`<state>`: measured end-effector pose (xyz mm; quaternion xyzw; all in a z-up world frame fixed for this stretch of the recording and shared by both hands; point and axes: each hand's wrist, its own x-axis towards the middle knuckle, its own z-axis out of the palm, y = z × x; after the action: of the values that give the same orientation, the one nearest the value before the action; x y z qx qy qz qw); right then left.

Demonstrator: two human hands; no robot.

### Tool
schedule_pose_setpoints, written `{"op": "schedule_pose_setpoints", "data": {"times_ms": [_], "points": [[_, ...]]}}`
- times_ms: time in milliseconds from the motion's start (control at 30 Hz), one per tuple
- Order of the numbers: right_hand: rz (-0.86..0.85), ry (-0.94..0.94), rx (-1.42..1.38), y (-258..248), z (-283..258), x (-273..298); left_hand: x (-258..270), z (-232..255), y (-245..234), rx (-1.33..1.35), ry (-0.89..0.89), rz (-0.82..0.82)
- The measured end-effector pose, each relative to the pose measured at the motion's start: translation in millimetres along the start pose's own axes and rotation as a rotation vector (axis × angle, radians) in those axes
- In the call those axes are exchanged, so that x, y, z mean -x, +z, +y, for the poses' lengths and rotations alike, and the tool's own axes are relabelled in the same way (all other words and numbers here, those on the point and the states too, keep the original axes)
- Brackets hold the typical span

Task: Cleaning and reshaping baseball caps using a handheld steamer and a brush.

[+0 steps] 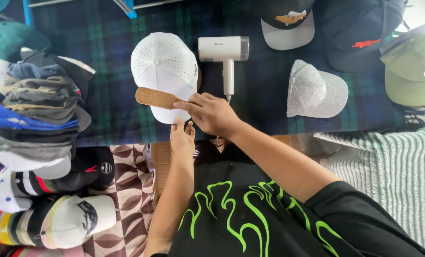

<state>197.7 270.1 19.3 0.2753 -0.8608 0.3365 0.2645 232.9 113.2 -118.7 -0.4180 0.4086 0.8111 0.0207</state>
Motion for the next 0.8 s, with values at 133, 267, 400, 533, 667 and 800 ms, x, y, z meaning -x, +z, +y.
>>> {"op": "schedule_pose_setpoints", "data": {"times_ms": [133,267,400,533,667,800], "points": [[-0.068,-0.116,0.059,-16.1,4.1,-12.8,-2.1,-4.7,4.0,0.007,0.051,0.032],[-0.128,-0.15,0.002,-10.5,-0.1,-14.7,6.4,-2.4,8.9,-0.022,0.083,0.052],[-0.141,-0.25,0.046,3.5,15.2,-18.7,10.9,1.4,12.6,-0.051,0.091,0.066],[-0.127,-0.333,0.6,-20.8,85.8,-40.3,17.5,9.2,12.8,-0.065,0.069,0.07],[-0.072,0.339,0.106,-35.7,127.5,-50.6,28.8,26.1,21.6,-0.08,-0.084,0.124],[0.033,-0.004,-0.148,-23.4,42.1,-46.9,25.3,19.4,12.9,-0.057,-0.025,0.043]]}}
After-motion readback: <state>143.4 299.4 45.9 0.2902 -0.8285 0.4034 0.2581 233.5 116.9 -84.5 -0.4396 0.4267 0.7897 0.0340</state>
